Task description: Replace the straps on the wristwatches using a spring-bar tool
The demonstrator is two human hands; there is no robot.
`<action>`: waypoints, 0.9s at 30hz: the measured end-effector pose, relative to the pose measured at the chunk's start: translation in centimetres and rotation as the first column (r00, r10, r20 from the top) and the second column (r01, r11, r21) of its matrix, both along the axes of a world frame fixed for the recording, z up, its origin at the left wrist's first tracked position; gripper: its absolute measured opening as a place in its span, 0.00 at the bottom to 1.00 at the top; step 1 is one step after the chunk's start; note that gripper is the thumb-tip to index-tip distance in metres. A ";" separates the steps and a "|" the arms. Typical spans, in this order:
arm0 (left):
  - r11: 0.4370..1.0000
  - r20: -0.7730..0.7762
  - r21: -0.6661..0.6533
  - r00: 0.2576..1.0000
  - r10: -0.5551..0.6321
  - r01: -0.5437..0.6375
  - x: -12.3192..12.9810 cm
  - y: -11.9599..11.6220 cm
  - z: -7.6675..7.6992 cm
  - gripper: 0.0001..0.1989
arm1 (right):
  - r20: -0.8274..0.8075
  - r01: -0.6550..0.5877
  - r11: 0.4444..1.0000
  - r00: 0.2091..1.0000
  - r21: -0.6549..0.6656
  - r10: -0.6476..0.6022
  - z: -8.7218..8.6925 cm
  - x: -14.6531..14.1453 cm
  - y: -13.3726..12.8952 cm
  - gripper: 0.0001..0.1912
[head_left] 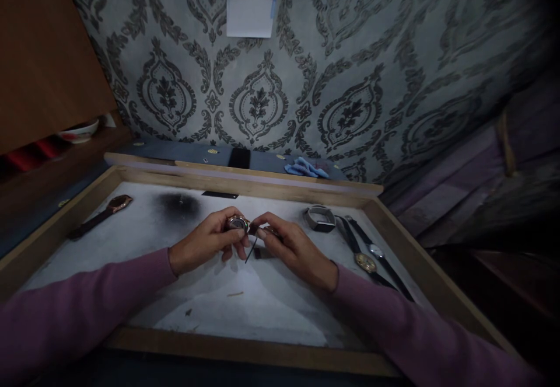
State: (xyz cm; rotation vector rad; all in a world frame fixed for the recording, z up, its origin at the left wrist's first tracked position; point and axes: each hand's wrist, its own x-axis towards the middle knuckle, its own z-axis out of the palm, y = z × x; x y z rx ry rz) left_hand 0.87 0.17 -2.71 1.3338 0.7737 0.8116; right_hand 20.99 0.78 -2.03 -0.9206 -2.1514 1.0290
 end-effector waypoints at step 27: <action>0.995 -0.157 -0.032 0.983 0.093 -0.100 0.0 0.2 0.0 0.19 | -0.182 -0.053 0.952 0.983 -0.300 -0.003 -0.2 -0.1 0.5 0.16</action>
